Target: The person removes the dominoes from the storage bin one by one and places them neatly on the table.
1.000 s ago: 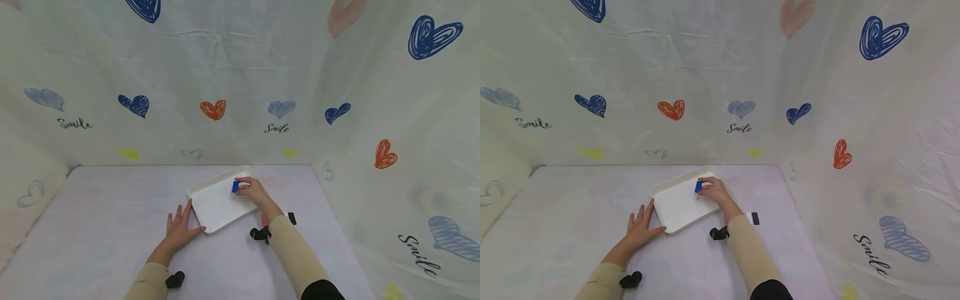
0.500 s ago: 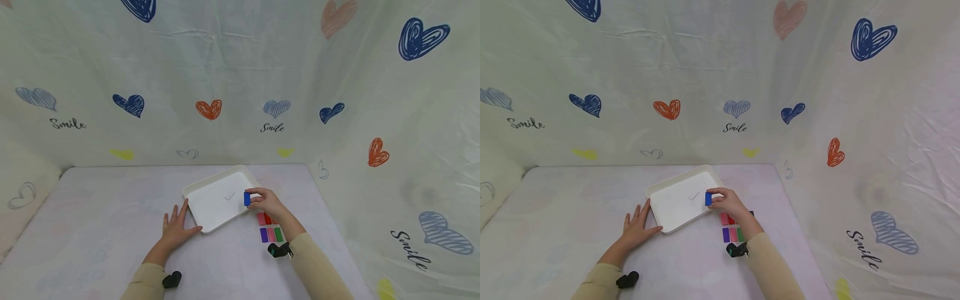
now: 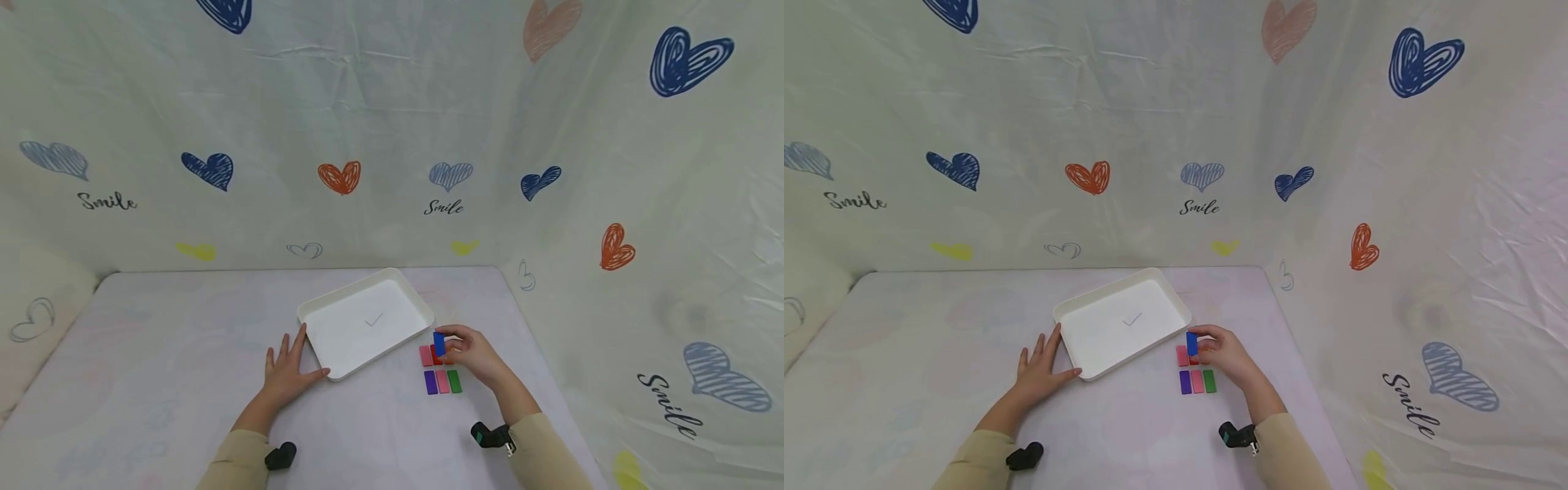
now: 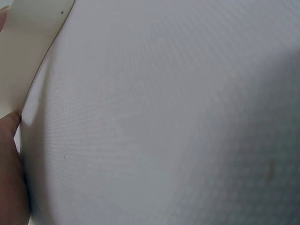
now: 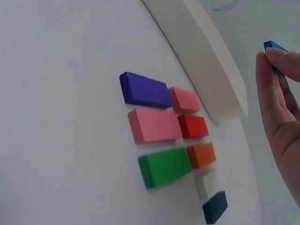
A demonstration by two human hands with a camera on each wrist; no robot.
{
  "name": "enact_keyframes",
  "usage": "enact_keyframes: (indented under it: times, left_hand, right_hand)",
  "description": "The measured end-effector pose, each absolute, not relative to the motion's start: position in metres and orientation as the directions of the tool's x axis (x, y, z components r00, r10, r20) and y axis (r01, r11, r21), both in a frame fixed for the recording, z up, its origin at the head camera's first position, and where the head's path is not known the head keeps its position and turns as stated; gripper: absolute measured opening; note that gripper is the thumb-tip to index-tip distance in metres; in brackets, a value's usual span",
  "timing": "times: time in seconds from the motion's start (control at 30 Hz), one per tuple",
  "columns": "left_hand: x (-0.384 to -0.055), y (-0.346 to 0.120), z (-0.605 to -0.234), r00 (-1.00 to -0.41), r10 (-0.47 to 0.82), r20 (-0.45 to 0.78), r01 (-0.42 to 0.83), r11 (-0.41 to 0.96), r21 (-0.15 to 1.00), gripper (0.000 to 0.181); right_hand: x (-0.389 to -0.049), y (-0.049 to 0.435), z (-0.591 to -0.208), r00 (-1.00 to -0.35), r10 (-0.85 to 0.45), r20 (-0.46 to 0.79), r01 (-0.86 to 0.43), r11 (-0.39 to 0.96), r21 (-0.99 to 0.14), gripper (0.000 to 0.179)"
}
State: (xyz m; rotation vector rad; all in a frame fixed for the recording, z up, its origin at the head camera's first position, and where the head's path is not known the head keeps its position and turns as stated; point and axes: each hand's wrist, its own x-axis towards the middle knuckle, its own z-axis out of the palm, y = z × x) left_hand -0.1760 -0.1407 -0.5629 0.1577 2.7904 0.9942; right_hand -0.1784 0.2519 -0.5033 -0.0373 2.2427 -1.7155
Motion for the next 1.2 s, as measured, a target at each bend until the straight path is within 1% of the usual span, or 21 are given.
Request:
enact_keyframes:
  times: [0.2,0.43,0.53,0.7,0.8,1.07,1.2]
  left_hand:
    - [-0.177,-0.141,-0.562,-0.978,0.162,-0.134,0.04,0.769,0.638,0.112]
    - [-0.178,-0.142,-0.561,-0.977,0.163,-0.14,0.034,0.762,0.647,0.112]
    - [-0.178,-0.142,-0.561,-0.976,0.162,-0.142,0.033,0.764,0.645,0.112]
    - [-0.179,-0.142,-0.561,-0.975,0.164,-0.153,0.029,0.769,0.638,0.112]
    - [-0.179,-0.142,-0.561,-0.976,0.163,-0.147,0.031,0.767,0.641,0.112]
    - [-0.181,-0.142,-0.562,-0.976,0.163,-0.145,0.033,0.769,0.639,0.112]
    - [-0.18,-0.142,-0.562,-0.976,0.163,-0.143,0.033,0.763,0.646,0.113]
  right_hand:
    - [-0.166,0.275,-0.512,-0.959,-0.158,-0.233,0.184,0.278,-0.943,0.048]
    - [-0.154,0.295,-0.517,-0.953,-0.079,-0.293,0.239,0.402,-0.884,0.048]
    - [-0.15,0.303,-0.52,-0.953,-0.095,-0.288,0.224,0.422,-0.879,0.047]
    - [-0.147,0.312,-0.529,-0.956,-0.151,-0.253,0.165,0.439,-0.883,0.036]
    - [-0.145,0.314,-0.534,-0.954,-0.172,-0.246,0.143,0.459,-0.877,0.032]
    - [-0.136,0.314,-0.544,-0.956,-0.15,-0.254,0.114,0.607,-0.786,0.042]
    - [-0.131,0.315,-0.549,-0.952,-0.164,-0.258,0.097,0.638,-0.764,0.046]
